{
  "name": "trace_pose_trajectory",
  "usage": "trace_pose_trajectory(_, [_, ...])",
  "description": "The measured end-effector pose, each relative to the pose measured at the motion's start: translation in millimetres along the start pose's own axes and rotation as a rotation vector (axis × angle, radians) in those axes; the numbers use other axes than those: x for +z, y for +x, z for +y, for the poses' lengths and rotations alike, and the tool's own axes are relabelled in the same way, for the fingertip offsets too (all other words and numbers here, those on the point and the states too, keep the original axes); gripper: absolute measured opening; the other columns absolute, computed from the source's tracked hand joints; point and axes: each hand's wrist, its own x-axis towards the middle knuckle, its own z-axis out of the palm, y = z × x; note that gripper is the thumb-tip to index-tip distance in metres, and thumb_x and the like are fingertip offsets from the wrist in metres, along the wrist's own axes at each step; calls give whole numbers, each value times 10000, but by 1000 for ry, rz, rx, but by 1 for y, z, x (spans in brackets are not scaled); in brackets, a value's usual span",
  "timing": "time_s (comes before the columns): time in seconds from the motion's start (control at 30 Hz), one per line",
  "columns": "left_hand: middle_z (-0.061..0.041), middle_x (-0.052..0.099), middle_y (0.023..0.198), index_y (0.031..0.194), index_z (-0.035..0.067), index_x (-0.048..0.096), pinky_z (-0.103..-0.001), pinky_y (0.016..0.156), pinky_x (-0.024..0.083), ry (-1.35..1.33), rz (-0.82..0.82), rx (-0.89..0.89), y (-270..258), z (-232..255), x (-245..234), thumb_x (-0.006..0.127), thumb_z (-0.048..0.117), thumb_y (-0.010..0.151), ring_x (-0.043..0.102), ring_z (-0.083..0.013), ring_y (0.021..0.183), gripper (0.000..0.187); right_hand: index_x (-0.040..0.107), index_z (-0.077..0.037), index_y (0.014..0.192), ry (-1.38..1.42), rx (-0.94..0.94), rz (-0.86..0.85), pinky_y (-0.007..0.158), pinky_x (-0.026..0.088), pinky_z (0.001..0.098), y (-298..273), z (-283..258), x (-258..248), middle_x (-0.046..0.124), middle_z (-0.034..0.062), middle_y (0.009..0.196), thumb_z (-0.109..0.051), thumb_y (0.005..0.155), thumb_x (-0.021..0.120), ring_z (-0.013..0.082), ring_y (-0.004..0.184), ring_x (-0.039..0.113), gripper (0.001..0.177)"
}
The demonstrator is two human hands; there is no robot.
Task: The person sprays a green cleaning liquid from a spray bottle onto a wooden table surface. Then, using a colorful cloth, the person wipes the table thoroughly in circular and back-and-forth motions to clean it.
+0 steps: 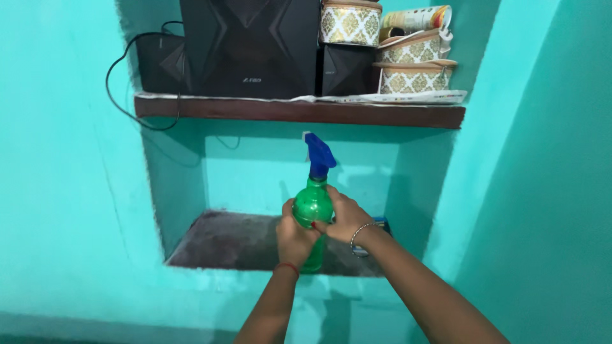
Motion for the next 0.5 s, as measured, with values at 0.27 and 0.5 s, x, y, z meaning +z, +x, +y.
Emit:
trace_pose_trajectory(0.27, [-164,753,1122,1397,97,490,-397,930,574,-9,-30,-95,52,-55,14,841,210,704,749,-304,1045,785,516,-94,1380,84,-51,4,979,549,409,66,20,38,710,173,1223,-333,653,875,331,1141,693,845])
trace_pose_trajectory(0.5, [-116,717,1184,1384,99,474,-368,943,562,-5,-94,-71,72,-101,21,922,156,642,712,-234,1070,868,581,-116,1328,142,-46,36,989,541,419,91,48,80,708,161,1229,-346,735,846,332,1157,682,688])
